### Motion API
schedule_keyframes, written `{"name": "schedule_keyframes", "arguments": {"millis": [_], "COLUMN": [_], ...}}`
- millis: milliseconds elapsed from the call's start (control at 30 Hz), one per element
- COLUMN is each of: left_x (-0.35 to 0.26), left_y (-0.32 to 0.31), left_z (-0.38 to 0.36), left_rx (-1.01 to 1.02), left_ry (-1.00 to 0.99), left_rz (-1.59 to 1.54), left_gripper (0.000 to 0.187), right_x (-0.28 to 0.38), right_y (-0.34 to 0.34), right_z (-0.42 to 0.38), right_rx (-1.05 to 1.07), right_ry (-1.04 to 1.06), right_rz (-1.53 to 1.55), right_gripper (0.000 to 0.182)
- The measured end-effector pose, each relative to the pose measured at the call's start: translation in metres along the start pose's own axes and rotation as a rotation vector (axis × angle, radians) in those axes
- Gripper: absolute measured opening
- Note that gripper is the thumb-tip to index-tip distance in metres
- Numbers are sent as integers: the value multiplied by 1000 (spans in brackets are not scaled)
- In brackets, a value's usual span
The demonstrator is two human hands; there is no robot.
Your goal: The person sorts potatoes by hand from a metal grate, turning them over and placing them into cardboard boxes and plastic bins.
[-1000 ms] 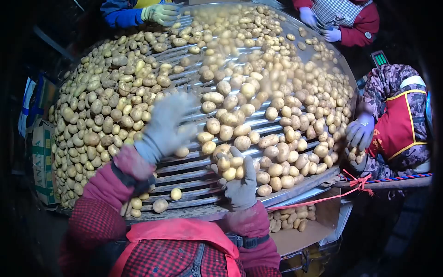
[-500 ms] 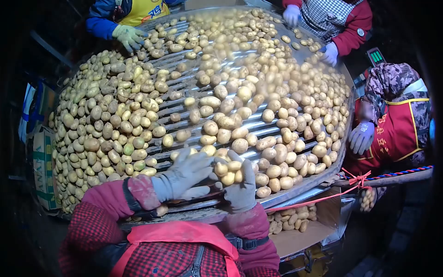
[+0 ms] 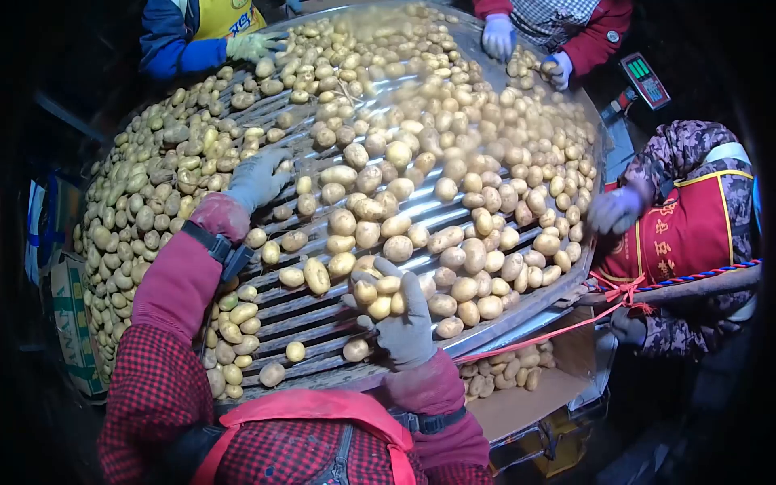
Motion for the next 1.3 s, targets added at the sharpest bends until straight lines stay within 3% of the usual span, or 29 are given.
{"name": "schedule_keyframes", "arguments": {"millis": [67,100,233,367,433,467,533,600,667,700,733,767,800,833,867,933,1000,1067,1167,1200,1233,1267,1300], "left_x": [-3,-13,-34,-49,-50,-46,-22,-1,2,3,-4,-9,-16,-17,-17,-13,-25,-81,-142,-161,-176,-187,-197], "left_y": [-2,-5,-47,-49,-29,-19,-6,2,-5,-16,-22,-30,-35,-39,-40,-32,-23,-10,-14,-19,-26,-32,-42], "left_z": [-1,-3,15,24,14,9,-7,-26,-44,-56,-67,-66,-66,-66,-66,-63,-74,-106,-131,-141,-148,-155,-163], "left_rx": [-232,-106,-37,1,-33,-21,70,102,223,105,-14,-3,8,7,3,-28,-9,54,-252,-321,-306,-290,-320], "left_ry": [-220,-162,-173,-147,-219,-227,-109,-195,-253,-319,-393,-270,-292,-230,-165,-164,-84,-113,-740,-840,-889,-939,-954], "left_rz": [-186,-204,-344,-308,-317,-314,-624,-430,-153,-58,35,37,30,74,123,-71,-462,-985,-731,-666,-592,-515,-485], "left_gripper": [40,42,45,43,38,38,35,35,42,41,40,42,42,42,42,40,34,34,36,37,40,43,48], "right_x": [4,3,0,-2,2,4,8,6,4,4,0,-2,0,1,2,7,9,7,4,2,-5,-13,-16], "right_y": [6,9,8,8,6,7,2,0,3,2,3,3,3,9,8,6,7,9,12,16,22,36,46], "right_z": [1,2,2,2,-1,-2,-6,-4,0,0,0,2,-4,-4,-5,-1,2,1,3,5,11,7,9], "right_rx": [73,104,68,56,168,156,196,170,131,142,134,204,261,248,306,179,229,251,196,159,411,194,158], "right_ry": [-31,-53,-4,-21,175,178,296,219,-67,-95,-84,138,352,216,297,-97,-65,-71,-31,-21,75,537,575], "right_rz": [109,73,-111,-18,-258,-250,-372,-251,6,95,91,-76,-246,-202,-273,85,145,203,221,262,417,-386,-511], "right_gripper": [70,70,70,71,70,70,68,67,66,67,67,68,69,70,70,70,70,68,66,65,57,47,45]}}
Point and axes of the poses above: each hand's wrist, its own z-axis towards the middle knuckle, its own y-axis out of the back of the hand, x = y × z, the point moved 3 cm from there along z, towards the middle knuckle, and after that the axes turned 3 degrees about -z, right-handed, at the moved point
